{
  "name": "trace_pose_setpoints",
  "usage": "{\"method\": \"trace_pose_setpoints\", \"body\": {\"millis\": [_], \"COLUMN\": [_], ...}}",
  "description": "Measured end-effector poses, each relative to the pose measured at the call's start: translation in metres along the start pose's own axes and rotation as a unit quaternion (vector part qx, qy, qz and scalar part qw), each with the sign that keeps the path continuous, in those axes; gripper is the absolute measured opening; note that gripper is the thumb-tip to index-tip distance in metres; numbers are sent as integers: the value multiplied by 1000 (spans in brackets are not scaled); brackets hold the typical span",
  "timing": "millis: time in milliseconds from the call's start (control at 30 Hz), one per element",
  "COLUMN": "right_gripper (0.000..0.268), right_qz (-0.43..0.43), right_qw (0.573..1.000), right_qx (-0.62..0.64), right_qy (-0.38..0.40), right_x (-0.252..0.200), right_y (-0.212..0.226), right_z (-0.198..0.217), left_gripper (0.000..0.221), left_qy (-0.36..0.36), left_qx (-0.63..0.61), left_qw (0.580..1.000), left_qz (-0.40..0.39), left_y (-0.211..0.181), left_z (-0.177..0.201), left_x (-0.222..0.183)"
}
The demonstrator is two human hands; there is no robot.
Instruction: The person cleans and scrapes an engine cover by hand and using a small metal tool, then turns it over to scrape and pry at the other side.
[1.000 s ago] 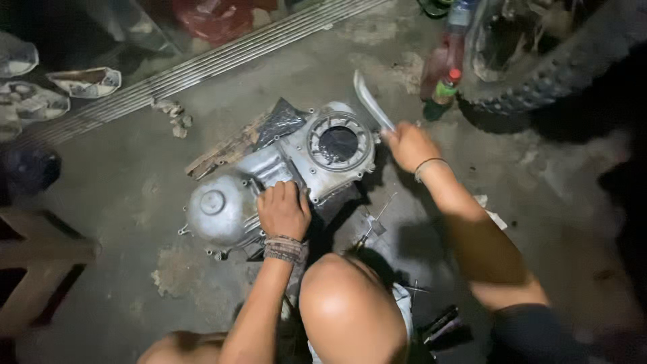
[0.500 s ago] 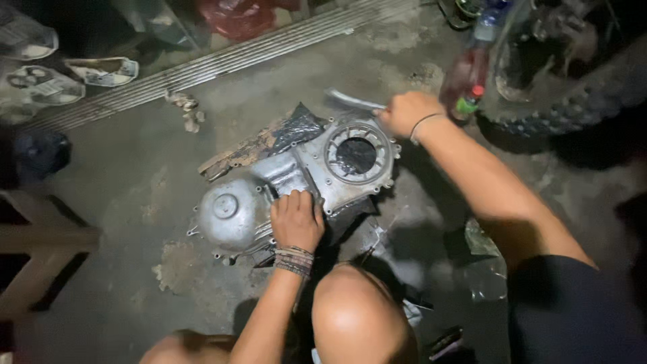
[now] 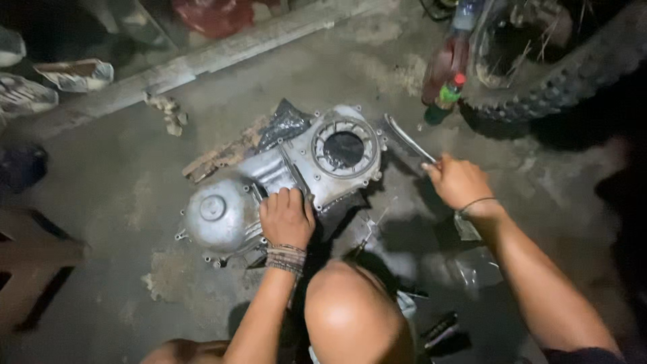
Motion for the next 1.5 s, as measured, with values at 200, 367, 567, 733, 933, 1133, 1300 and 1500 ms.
{"method": "trace_pose_setpoints", "body": {"millis": [200, 367, 567, 733, 933, 1133, 1300, 1500], "right_gripper": [40, 43, 46, 26, 28, 73, 41, 36], "right_qz": [31, 63, 46, 174, 158, 67, 101, 95], "right_qw": [996, 996, 975, 841, 836, 867, 830, 817], "right_qx": [66, -68, -216, -510, -526, -494, -548, -568], "right_qy": [-57, 5, 16, -41, 15, 0, 11, 31], "right_x": [44, -10, 42, 36, 75, 21, 19, 26], "right_y": [43, 55, 53, 103, 130, 152, 158, 157], "right_z": [-12, -3, 9, -13, 3, 82, 66, 34], "left_gripper": [25, 24, 27, 25, 19, 19, 22, 23], "left_qy": [-10, -8, -36, -37, -65, -11, -1, -7], "left_qx": [11, 1, -11, -23, -38, -53, -48, -41], "left_qw": [1000, 1000, 999, 999, 997, 999, 999, 999], "left_qz": [-4, 26, -5, 1, 3, 0, 12, 4], "left_y": [3, 5, 3, 4, 4, 0, 7, 1], "left_z": [0, 9, 3, -2, 6, 5, 13, 10], "left_x": [0, 0, 2, -3, -5, 2, -1, 4]}}
Point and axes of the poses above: each hand's wrist, its own x-axis towards the middle knuckle, its own z-axis out of the back of the hand, y = z × x, the point moved 7 cm from there along x, towards the middle knuckle, and after that the axes turned 1 degree about z, right-handed, at the moved point
